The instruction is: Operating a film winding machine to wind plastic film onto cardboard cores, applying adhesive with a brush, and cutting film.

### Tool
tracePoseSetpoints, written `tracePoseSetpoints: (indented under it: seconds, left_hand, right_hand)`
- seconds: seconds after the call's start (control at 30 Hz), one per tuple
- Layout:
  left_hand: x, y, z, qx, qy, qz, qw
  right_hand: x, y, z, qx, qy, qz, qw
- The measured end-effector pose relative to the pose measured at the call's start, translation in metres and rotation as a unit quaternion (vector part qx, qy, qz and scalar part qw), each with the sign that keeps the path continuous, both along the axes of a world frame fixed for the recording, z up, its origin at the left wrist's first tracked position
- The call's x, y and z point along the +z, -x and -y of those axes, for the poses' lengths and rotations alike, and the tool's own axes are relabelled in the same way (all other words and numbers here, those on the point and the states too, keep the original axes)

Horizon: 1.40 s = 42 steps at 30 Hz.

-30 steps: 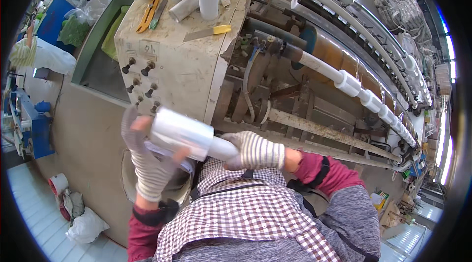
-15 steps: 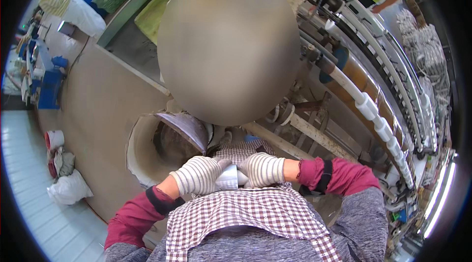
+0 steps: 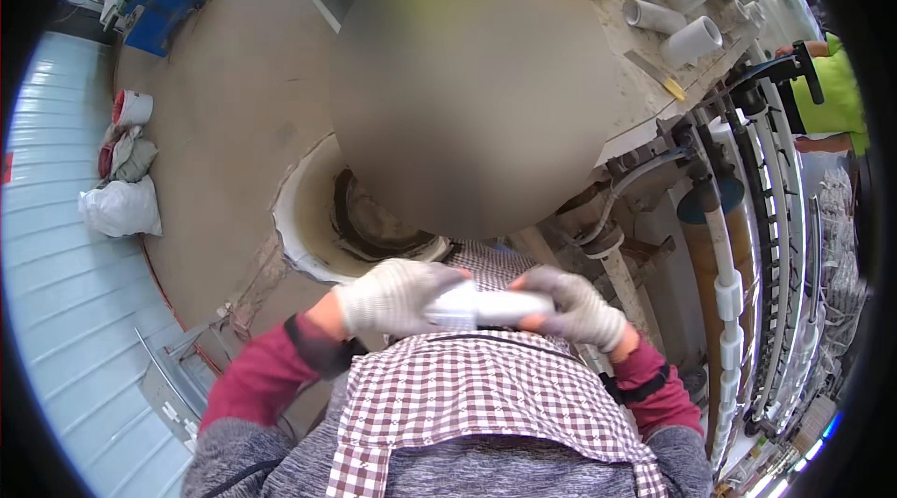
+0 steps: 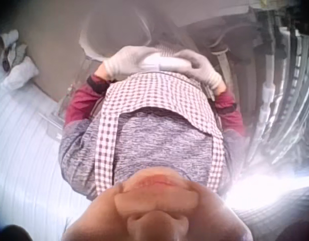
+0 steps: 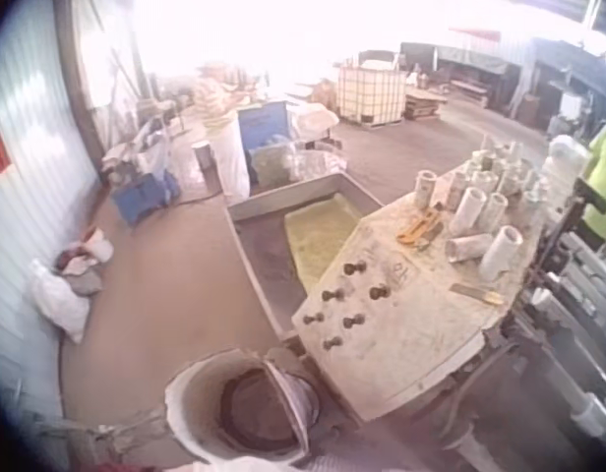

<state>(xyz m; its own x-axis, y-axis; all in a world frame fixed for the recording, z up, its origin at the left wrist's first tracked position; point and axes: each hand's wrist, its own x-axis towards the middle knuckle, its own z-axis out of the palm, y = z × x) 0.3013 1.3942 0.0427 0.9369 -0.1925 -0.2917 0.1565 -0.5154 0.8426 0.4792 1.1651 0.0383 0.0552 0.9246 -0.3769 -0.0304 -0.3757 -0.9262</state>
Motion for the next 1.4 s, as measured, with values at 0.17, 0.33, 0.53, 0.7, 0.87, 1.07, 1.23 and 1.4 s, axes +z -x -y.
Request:
tracePoseSetpoints:
  seconds: [0.17, 0.33, 0.53, 0.7, 0.87, 1.07, 1.23, 1.4]
  left_hand:
    - [-0.047, 0.076, -0.056, 0.386, 0.102, -0.111, 0.910]
    - [-0.127, 0.076, -0.116, 0.184, -0.265, -0.255, 0.912]
    - [-0.034, -0.023, -0.103, 0.339, -0.110, -0.091, 0.930]
    - [0.102, -0.210, 0.059, 0.252, -0.019, 0.131, 0.959]
    - [0.188, -0.389, 0.307, -0.158, -0.147, 0.461, 0.860]
    - [0.205, -0.513, 0.600, -0.387, -0.150, 0.464, 0.783]
    - [0.169, -0.550, 0.720, -0.351, -0.223, 0.366, 0.833]
    - [0.159, -0.552, 0.676, -0.309, -0.224, 0.400, 0.833]
  right_hand:
    - [0.013, -0.042, 0.040, -0.447, -0.034, -0.090, 0.890]
    - [0.024, -0.097, 0.138, -0.671, -0.162, -0.009, 0.723]
    - [0.069, -0.116, 0.359, -0.861, -0.210, 0.115, 0.449]
    - [0.084, -0.150, 0.542, -0.888, -0.309, 0.088, 0.329]
    - [0.067, -0.220, 0.683, -0.914, -0.313, 0.018, 0.257]
    - [0.086, -0.300, 0.780, -0.892, -0.359, -0.109, 0.254]
    - [0.083, -0.347, 0.772, -0.830, -0.452, 0.026, 0.327]
    - [0.083, -0.347, 0.688, -0.750, -0.588, -0.048, 0.298]
